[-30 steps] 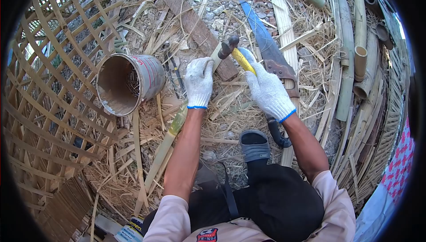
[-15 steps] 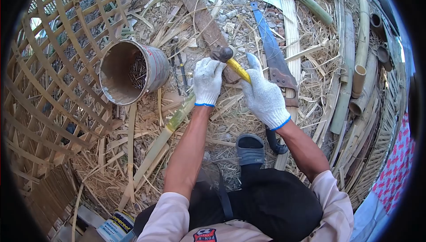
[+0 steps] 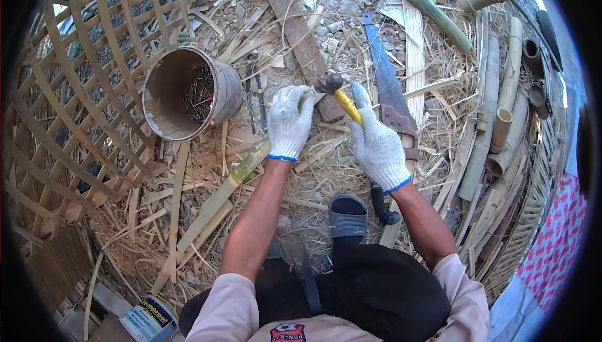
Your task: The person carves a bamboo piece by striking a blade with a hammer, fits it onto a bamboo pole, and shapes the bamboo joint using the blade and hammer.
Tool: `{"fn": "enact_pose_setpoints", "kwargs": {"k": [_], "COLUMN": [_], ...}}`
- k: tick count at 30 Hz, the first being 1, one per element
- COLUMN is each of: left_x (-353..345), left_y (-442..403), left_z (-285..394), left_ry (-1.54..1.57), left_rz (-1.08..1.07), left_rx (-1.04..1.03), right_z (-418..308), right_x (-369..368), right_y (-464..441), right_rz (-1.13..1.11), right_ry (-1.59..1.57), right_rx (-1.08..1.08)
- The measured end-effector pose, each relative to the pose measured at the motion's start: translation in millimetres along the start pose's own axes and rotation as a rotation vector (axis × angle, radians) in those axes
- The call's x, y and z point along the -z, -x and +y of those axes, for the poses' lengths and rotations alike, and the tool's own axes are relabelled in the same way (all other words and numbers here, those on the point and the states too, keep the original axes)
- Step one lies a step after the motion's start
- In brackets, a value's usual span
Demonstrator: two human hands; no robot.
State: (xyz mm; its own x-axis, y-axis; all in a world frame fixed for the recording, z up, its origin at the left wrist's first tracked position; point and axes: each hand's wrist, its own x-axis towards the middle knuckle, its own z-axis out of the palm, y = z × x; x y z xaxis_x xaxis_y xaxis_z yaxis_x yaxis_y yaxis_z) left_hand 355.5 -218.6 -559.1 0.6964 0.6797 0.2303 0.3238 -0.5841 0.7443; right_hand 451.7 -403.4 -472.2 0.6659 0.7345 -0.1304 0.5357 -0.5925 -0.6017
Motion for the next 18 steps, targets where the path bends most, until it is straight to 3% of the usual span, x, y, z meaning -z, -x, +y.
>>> {"fn": "enact_pose_setpoints", "kwargs": {"k": [5,12,14,18], "left_x": [-13,-18,-18,-21], "left_y": [1,2,2,3], "left_z": [-2,-5,-4,-8], "left_ry": [0.013,-0.050,-0.037,-0.026], "left_rz": [0.007,0.032,0.053,0.092], "left_rx": [0.133,0.120,0.111,0.078], "right_z": [-3,-7,-11,-11], "right_x": [-1,-4,-4,-1], "right_y": [-4,-7,-16,-3], "right_rz": [-0.010,0.026,-0.123,0.050], "right_ry": [-0.019,-0.041,0.157,0.029], "right_rx": [0.005,0.082,-0.081,0.100]}}
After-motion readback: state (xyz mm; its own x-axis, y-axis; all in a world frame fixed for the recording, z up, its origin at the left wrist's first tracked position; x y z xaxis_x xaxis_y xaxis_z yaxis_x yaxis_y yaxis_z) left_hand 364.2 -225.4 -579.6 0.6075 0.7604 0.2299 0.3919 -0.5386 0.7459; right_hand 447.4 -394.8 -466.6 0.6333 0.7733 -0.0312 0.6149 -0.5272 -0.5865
